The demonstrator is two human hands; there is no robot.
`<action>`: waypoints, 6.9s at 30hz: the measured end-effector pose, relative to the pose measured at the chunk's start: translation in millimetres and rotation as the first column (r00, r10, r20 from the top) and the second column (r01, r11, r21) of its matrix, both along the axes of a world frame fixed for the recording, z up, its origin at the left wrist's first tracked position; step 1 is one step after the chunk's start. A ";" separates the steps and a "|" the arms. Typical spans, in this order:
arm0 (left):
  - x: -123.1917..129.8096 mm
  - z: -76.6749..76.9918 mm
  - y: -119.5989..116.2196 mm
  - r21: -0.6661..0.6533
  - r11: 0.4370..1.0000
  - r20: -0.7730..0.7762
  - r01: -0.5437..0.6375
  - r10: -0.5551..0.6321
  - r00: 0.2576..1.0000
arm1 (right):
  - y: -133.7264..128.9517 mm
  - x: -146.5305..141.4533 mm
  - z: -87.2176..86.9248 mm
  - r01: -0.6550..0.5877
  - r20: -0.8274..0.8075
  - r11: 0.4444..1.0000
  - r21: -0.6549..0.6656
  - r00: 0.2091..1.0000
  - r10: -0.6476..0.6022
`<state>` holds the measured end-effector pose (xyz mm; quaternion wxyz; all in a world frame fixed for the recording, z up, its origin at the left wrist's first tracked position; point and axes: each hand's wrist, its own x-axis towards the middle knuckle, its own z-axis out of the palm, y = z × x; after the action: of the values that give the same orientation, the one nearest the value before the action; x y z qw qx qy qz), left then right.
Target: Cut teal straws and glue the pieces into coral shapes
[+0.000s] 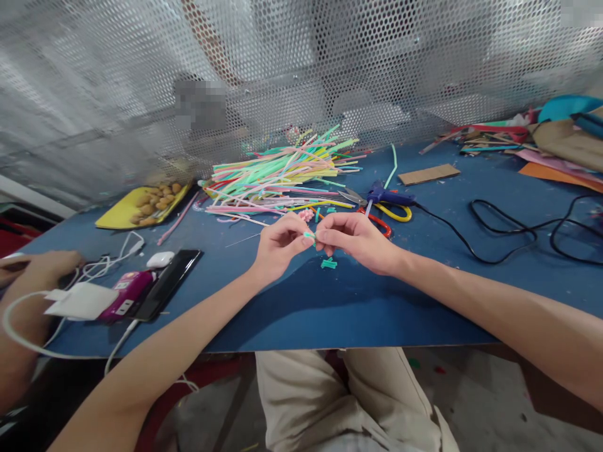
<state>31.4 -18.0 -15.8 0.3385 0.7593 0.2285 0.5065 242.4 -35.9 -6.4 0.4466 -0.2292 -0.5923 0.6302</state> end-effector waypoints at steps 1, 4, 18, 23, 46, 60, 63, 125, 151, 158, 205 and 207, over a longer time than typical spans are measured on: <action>0.0 -0.1 0.5 0.017 1.000 -0.001 -0.007 0.007 1.000 | 0.0 -0.4 0.2 0.004 0.002 1.000 0.013 1.000 -0.004; -1.4 0.5 4.1 0.070 0.996 -0.010 -0.047 0.048 0.999 | 2.5 0.9 0.6 0.042 0.033 0.995 0.085 0.998 -0.045; -44.8 6.8 46.0 0.515 0.857 -0.606 0.025 0.344 0.717 | 43.7 55.7 -1.0 0.077 0.303 0.510 0.857 0.725 -0.619; -50.4 4.1 47.7 0.410 0.911 -0.719 0.050 0.289 0.633 | 49.7 61.2 -3.8 0.052 0.322 0.508 0.860 0.716 -0.619; -48.4 -1.4 44.3 0.565 0.825 -0.617 -0.009 0.429 0.660 | 38.0 55.0 0.3 0.073 0.294 0.488 0.870 0.717 -0.632; -40.4 3.4 35.4 0.632 0.775 -0.501 0.019 0.389 0.773 | 34.4 56.1 1.3 0.103 0.225 0.413 0.905 0.709 -0.668; -39.6 3.0 33.7 0.627 0.778 -0.521 0.029 0.392 0.758 | 32.3 55.0 0.7 0.113 0.205 0.390 0.914 0.701 -0.683; -33.8 24.8 13.5 0.926 0.372 -0.265 0.065 0.517 0.814 | 6.2 51.7 27.8 -0.293 0.148 -0.088 0.952 0.691 -0.707; -29.2 21.8 8.6 0.862 0.502 -0.328 0.061 0.462 0.824 | 6.6 41.5 10.7 -0.124 -0.061 -0.209 0.970 0.707 -0.704; -29.5 21.9 10.3 0.855 0.515 -0.324 0.058 0.444 0.835 | 7.6 41.5 9.1 -0.108 -0.070 -0.204 0.973 0.704 -0.707; -31.1 17.2 15.6 0.845 0.534 -0.276 0.026 0.394 0.877 | 7.2 41.4 19.8 -0.048 0.048 0.018 0.999 0.738 -0.673; -30.9 17.3 15.7 0.845 0.534 -0.278 0.032 0.387 0.879 | 7.6 43.2 19.7 -0.064 0.032 -0.023 0.998 0.736 -0.676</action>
<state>0.5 -2.3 1.5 -0.1749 0.8914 0.1100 0.4035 285.6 -28.3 13.3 0.4291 -0.1600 -0.8738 -0.1636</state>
